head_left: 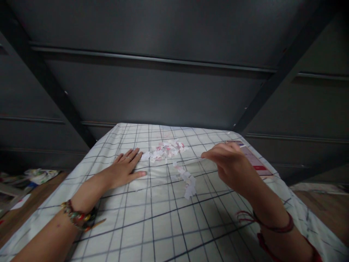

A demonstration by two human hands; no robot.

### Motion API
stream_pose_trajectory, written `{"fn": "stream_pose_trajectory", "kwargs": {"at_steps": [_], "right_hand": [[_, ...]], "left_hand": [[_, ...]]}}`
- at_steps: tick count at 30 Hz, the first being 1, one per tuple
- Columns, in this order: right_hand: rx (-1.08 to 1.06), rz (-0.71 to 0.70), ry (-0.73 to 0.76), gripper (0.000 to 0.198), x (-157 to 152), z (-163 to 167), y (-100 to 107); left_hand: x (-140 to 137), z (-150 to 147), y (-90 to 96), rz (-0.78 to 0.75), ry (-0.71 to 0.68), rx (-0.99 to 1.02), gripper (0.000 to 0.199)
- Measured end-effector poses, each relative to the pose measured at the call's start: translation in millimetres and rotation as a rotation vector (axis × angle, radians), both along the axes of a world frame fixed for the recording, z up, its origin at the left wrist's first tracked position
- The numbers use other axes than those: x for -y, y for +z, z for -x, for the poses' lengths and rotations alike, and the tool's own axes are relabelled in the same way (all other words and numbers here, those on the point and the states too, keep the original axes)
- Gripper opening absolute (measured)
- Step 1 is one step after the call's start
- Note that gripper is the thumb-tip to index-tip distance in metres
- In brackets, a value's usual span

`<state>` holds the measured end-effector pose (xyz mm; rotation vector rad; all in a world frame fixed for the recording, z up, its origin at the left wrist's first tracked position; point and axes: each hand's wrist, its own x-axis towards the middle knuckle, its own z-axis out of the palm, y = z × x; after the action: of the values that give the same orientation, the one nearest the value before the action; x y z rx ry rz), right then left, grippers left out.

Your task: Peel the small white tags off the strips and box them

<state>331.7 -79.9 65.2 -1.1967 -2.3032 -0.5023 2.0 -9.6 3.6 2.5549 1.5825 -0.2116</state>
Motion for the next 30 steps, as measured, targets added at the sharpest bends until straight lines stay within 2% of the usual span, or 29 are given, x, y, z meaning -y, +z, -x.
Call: {"fn": "stream_pose_trajectory", "kwargs": {"at_steps": [6,12,14,18,24,30], "right_hand": [[0.053,0.043,-0.014,0.047,0,7,1],[0.063,0.006,0.158,0.048,3,14,0],[0.040,-0.032,0.173,0.047,3,15,-2],[0.072,-0.086,0.090,0.047,1,18,-3],[0.084,-0.001,-0.008,0.042,2,10,2],[0.018,-0.061,0.016,0.043,-3,12,-5]], "left_hand": [[-1,2,-1.9,-0.007,-0.006,0.010,0.086],[-2,4,-3.8,-0.028,-0.026,0.031,0.086],[-1,3,-2.3,-0.024,-0.021,0.027,0.087],[0,-1,1.2,0.005,0.006,-0.019,0.087],[0,1,-1.8,-0.007,-0.005,0.007,0.086],[-2,3,-3.3,-0.024,-0.016,0.021,0.088]]}}
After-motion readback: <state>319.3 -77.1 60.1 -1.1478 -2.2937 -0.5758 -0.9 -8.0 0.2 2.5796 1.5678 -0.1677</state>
